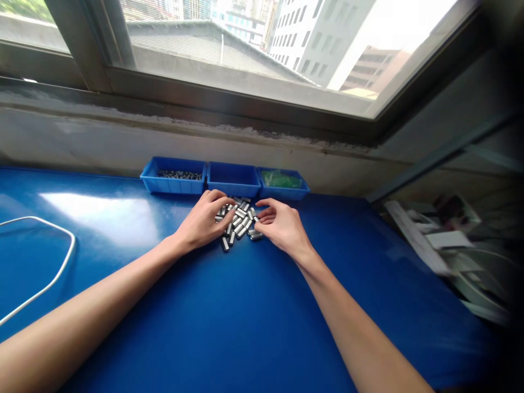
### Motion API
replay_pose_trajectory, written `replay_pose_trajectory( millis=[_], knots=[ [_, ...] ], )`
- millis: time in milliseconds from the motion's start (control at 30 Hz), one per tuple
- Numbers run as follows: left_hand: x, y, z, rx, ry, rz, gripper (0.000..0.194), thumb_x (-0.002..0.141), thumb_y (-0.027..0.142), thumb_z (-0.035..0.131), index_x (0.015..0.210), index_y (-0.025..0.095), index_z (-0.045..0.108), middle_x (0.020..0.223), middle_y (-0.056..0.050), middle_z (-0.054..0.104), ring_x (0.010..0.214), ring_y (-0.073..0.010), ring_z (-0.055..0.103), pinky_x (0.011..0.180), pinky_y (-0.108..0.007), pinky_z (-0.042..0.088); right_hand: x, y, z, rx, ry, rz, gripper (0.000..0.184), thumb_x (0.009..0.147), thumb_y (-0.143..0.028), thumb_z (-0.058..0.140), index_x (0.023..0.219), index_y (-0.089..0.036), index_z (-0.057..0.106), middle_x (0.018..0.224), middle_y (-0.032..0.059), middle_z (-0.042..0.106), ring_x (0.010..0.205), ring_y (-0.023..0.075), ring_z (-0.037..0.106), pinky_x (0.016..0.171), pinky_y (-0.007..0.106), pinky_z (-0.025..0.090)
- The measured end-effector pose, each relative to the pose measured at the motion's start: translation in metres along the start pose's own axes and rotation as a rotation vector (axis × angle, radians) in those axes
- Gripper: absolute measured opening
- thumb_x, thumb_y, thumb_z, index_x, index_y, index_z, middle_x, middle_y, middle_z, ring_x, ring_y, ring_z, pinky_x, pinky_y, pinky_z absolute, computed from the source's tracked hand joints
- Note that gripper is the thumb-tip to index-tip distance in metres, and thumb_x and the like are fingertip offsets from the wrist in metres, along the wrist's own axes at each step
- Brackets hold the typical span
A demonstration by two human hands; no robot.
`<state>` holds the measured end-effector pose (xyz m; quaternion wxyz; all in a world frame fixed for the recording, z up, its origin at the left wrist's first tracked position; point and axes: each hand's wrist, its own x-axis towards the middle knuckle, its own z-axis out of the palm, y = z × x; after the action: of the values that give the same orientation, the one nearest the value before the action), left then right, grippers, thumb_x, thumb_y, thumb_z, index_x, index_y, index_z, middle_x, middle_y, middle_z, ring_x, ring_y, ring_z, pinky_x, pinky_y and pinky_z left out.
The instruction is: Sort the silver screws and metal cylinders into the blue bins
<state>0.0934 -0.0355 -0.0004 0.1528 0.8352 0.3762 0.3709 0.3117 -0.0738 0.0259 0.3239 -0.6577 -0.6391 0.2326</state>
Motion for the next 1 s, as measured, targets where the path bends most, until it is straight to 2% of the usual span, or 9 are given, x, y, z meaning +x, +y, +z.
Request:
replay_pose_trajectory(
  millis=[100, 300, 400, 467, 600, 733, 833, 933, 1000],
  knots=[
    [0.001, 0.0, -0.001, -0.041, -0.001, -0.028, 0.027, 0.098, 0.035, 0.055, 0.112, 0.02, 0.072, 0.113, -0.009, 0.067, 0.108, -0.024, 0.061, 0.099, -0.04, 0.05, 0.003, 0.001, -0.008, 0.161, -0.03, 0.082, 0.048, 0.063, -0.016, 0.075, 0.11, -0.018, 0.072, 0.086, 0.005, 0.077, 0.079, 0.0209, 0.075, 0.076, 0.03, 0.061],
    [0.001, 0.001, -0.001, -0.066, -0.016, -0.05, 0.027, 0.099, 0.036, 0.053, 0.112, 0.021, 0.071, 0.113, -0.009, 0.068, 0.11, -0.0239, 0.062, 0.099, -0.039, 0.05, 0.006, 0.002, -0.025, 0.698, -0.143, 0.21, 0.054, 0.061, -0.024, 0.089, 0.113, -0.019, 0.072, 0.097, 0.0073, 0.078, 0.088, 0.0211, 0.075, 0.08, 0.034, 0.063],
    [0.001, 0.0, -0.001, -0.069, -0.017, -0.04, 0.027, 0.099, 0.036, 0.053, 0.112, 0.021, 0.071, 0.114, -0.009, 0.069, 0.11, -0.0241, 0.062, 0.099, -0.04, 0.05, 0.007, 0.002, -0.022, 0.901, -0.16, 0.236, 0.053, 0.058, -0.022, 0.092, 0.107, -0.02, 0.073, 0.098, 0.006, 0.079, 0.09, 0.0196, 0.075, 0.088, 0.036, 0.063],
    [0.002, -0.001, -0.001, -0.078, -0.01, -0.035, 0.026, 0.098, 0.035, 0.054, 0.112, 0.022, 0.071, 0.114, -0.009, 0.069, 0.109, -0.0241, 0.062, 0.098, -0.04, 0.051, 0.007, 0.001, -0.016, 0.956, -0.159, 0.25, 0.048, 0.058, -0.022, 0.092, 0.103, -0.02, 0.074, 0.1, 0.0065, 0.079, 0.092, 0.0191, 0.075, 0.093, 0.035, 0.061],
    [0.001, -0.002, -0.001, -0.103, 0.033, -0.045, 0.024, 0.098, 0.035, 0.055, 0.109, 0.022, 0.072, 0.112, -0.009, 0.07, 0.108, -0.024, 0.063, 0.097, -0.04, 0.051, 0.008, -0.003, 0.001, 0.973, -0.124, 0.254, 0.039, 0.06, -0.031, 0.093, 0.093, -0.019, 0.075, 0.097, 0.0077, 0.08, 0.093, 0.021, 0.076, 0.095, 0.037, 0.061],
    [-0.001, -0.002, -0.002, -0.123, 0.054, -0.066, 0.022, 0.098, 0.033, 0.056, 0.108, 0.022, 0.072, 0.111, -0.008, 0.07, 0.106, -0.0225, 0.064, 0.095, -0.038, 0.051, 0.015, -0.008, 0.011, 0.911, -0.003, 0.217, 0.036, 0.06, -0.039, 0.093, 0.083, -0.018, 0.074, 0.081, 0.0049, 0.078, 0.073, 0.0174, 0.074, 0.086, 0.035, 0.063],
    [-0.001, -0.002, -0.004, -0.136, 0.064, -0.08, 0.021, 0.097, 0.031, 0.057, 0.108, 0.022, 0.072, 0.11, -0.007, 0.071, 0.105, -0.022, 0.064, 0.095, -0.037, 0.052, 0.029, -0.015, 0.012, 0.791, 0.072, 0.111, 0.034, 0.064, -0.04, 0.09, 0.083, -0.016, 0.074, 0.081, 0.0055, 0.078, 0.07, 0.0172, 0.073, 0.082, 0.034, 0.063],
    [-0.001, -0.002, -0.004, -0.144, 0.077, -0.092, 0.02, 0.097, 0.03, 0.056, 0.106, 0.022, 0.073, 0.109, -0.007, 0.071, 0.104, -0.0216, 0.065, 0.095, -0.036, 0.052, 0.048, -0.022, 0.009, 0.657, 0.161, -0.037, 0.028, 0.07, -0.037, 0.085, 0.084, -0.016, 0.074, 0.083, 0.0071, 0.078, 0.077, 0.0203, 0.075, 0.083, 0.035, 0.063],
    [0.0, -0.002, -0.004, -0.151, 0.083, -0.105, 0.019, 0.096, 0.029, 0.057, 0.105, 0.022, 0.073, 0.11, -0.007, 0.071, 0.104, -0.0215, 0.065, 0.094, -0.036, 0.052, 0.059, -0.026, 0.008, 0.562, 0.171, -0.108, 0.026, 0.072, -0.034, 0.083, 0.089, -0.016, 0.075, 0.09, 0.0082, 0.079, 0.083, 0.022, 0.076, 0.086, 0.035, 0.063]
  ],
)
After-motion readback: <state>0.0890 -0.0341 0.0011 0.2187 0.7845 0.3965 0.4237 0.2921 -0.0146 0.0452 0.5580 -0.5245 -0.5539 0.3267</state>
